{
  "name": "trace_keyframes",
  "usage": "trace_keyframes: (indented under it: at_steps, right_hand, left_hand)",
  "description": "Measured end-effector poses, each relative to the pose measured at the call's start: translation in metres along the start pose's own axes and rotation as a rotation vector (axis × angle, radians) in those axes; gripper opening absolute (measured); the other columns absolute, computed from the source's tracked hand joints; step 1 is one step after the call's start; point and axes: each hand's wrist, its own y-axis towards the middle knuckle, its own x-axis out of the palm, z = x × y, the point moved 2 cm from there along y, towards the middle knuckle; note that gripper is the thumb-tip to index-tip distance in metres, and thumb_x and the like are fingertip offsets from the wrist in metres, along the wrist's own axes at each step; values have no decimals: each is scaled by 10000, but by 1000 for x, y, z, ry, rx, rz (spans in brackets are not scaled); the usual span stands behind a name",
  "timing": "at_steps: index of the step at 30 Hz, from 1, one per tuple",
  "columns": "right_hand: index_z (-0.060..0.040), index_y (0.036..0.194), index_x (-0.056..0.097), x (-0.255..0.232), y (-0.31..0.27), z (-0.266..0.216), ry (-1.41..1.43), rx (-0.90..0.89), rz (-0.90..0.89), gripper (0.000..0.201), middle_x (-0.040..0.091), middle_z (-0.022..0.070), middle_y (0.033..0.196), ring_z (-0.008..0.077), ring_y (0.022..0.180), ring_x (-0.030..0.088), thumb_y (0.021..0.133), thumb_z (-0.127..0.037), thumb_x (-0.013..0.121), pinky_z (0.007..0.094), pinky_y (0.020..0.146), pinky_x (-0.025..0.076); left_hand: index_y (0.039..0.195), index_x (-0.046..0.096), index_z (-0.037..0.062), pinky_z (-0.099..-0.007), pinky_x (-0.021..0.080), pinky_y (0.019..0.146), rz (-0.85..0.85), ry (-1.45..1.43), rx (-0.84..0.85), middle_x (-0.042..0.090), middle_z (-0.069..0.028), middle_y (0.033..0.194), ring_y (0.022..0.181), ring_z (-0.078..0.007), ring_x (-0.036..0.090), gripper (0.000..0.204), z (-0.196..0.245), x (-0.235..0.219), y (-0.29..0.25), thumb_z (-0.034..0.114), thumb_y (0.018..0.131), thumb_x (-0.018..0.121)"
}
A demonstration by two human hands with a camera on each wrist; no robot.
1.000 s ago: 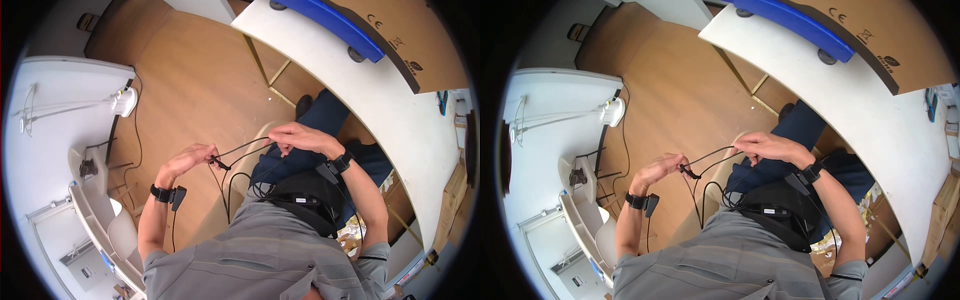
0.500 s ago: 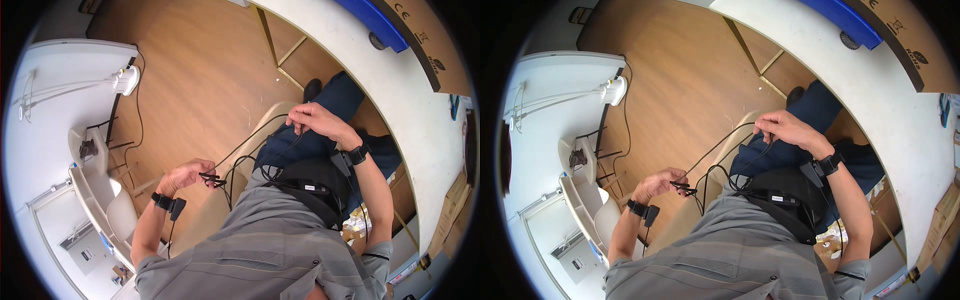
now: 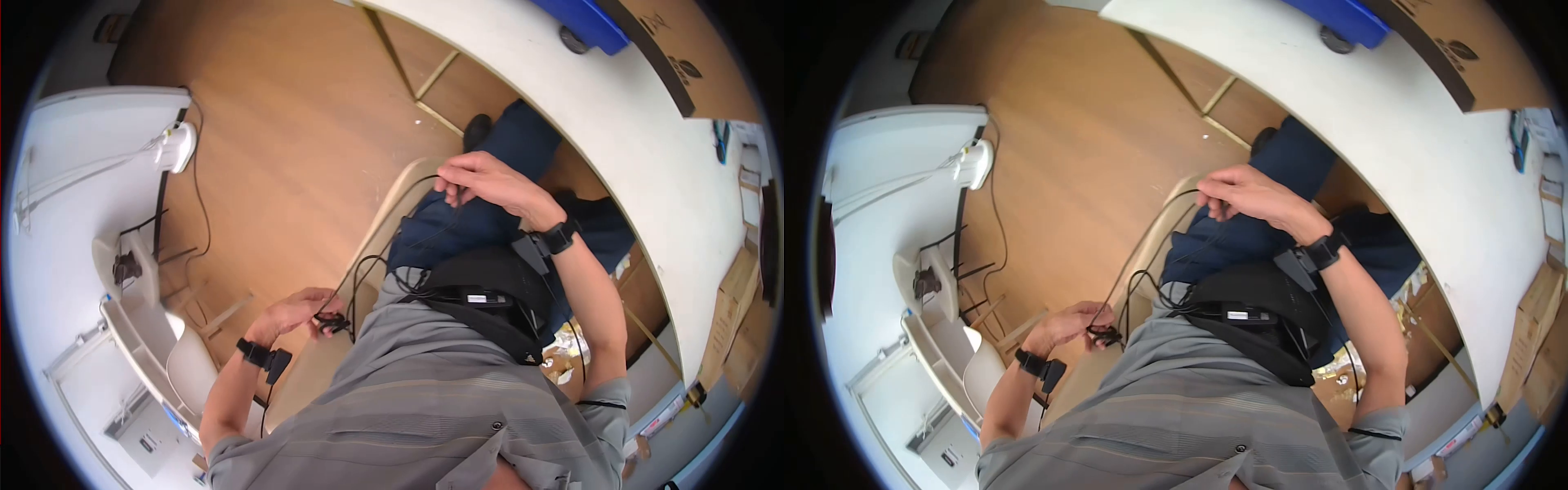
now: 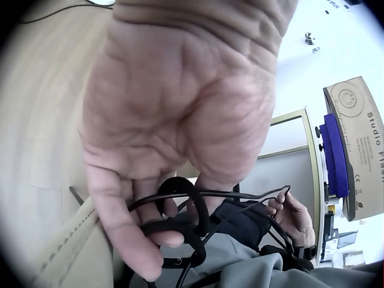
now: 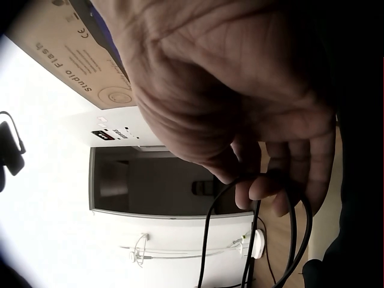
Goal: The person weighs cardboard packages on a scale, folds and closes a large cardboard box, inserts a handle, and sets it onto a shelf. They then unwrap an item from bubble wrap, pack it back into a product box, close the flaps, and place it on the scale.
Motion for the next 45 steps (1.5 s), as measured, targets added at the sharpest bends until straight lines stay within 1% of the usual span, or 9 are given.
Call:
trace_keyframes:
  at_steps: [2, 3, 7, 9, 15, 24, 29, 40, 45]
  right_hand:
    - [-17, 1060, 733, -1, 3, 7, 97, -34, -19, 424, 726, 57, 949, 140, 868, 690, 1099, -409, 576, 283, 798, 572]
    - [-6, 1177, 724, -6, 3, 13, 102, -61, -36, 484, 751, 78, 1055, 162, 957, 712, 1093, -458, 570, 310, 849, 594]
    - [1, 1378, 643, -14, 4, 9, 117, -81, 145, 577, 665, 146, 1362, 270, 1236, 649, 1101, -491, 524, 386, 969, 582]
    - [1, 1359, 650, -21, 0, 9, 109, -88, 174, 564, 668, 148, 1355, 275, 1224, 658, 1108, -483, 508, 390, 968, 583]
    - [14, 1206, 673, -26, -4, 2, 114, -167, 249, 481, 716, 146, 1176, 232, 1057, 720, 1112, -412, 472, 362, 852, 599]
    - [24, 1082, 696, -66, 7, 27, -91, -158, 400, 368, 753, 115, 964, 189, 851, 751, 1049, -305, 536, 317, 704, 628]
    - [52, 1254, 624, -77, 1, 34, 116, -171, 413, 421, 730, 195, 1127, 269, 996, 758, 1090, -295, 453, 359, 788, 653]
    - [39, 1202, 615, -89, -1, 63, 170, -291, 332, 408, 709, 171, 1109, 256, 993, 750, 1110, -330, 467, 365, 773, 645]
    - [33, 1142, 630, -97, -15, 75, 422, -385, 255, 374, 714, 169, 1086, 252, 980, 746, 1089, -320, 521, 358, 784, 638]
  left_hand:
    - [1017, 614, 89, -312, 602, 551, -51, 42, -2, 647, -13, 894, 778, -178, 735, 345, 2, 5, 4, 428, 1036, 676]
    - [1048, 633, 68, -301, 603, 579, -90, 89, 92, 650, -20, 958, 959, -174, 739, 280, 0, 5, 5, 344, 1079, 597]
    - [1145, 639, 13, -304, 606, 691, 208, 306, 145, 695, -58, 1112, 962, -177, 705, 204, 6, 13, 21, 65, 978, 743]
    - [1114, 626, 28, -332, 604, 818, 215, 402, 411, 691, -60, 1083, 1009, -172, 688, 200, 7, 13, 31, 28, 956, 749]
    - [1105, 600, 32, -366, 592, 940, 78, -24, 313, 705, -101, 1102, 1074, -207, 695, 240, -7, 0, 53, -62, 924, 727]
    - [1104, 634, 54, -366, 589, 909, 70, 63, 177, 741, -98, 1106, 1041, -225, 722, 111, 3, -4, 54, 62, 995, 652]
    - [1094, 642, 90, -318, 563, 845, 49, 91, 168, 747, -49, 1095, 1052, -194, 719, 85, -28, -55, 77, 148, 1034, 655]
    - [1093, 633, 61, -394, 606, 874, 336, 156, 290, 741, -97, 1074, 1012, -246, 739, 183, -3, -54, 71, 237, 1057, 665]
    - [1107, 628, 47, -405, 612, 852, 214, -57, 336, 748, -134, 1067, 967, -264, 748, 216, -8, -62, 76, 259, 1068, 648]
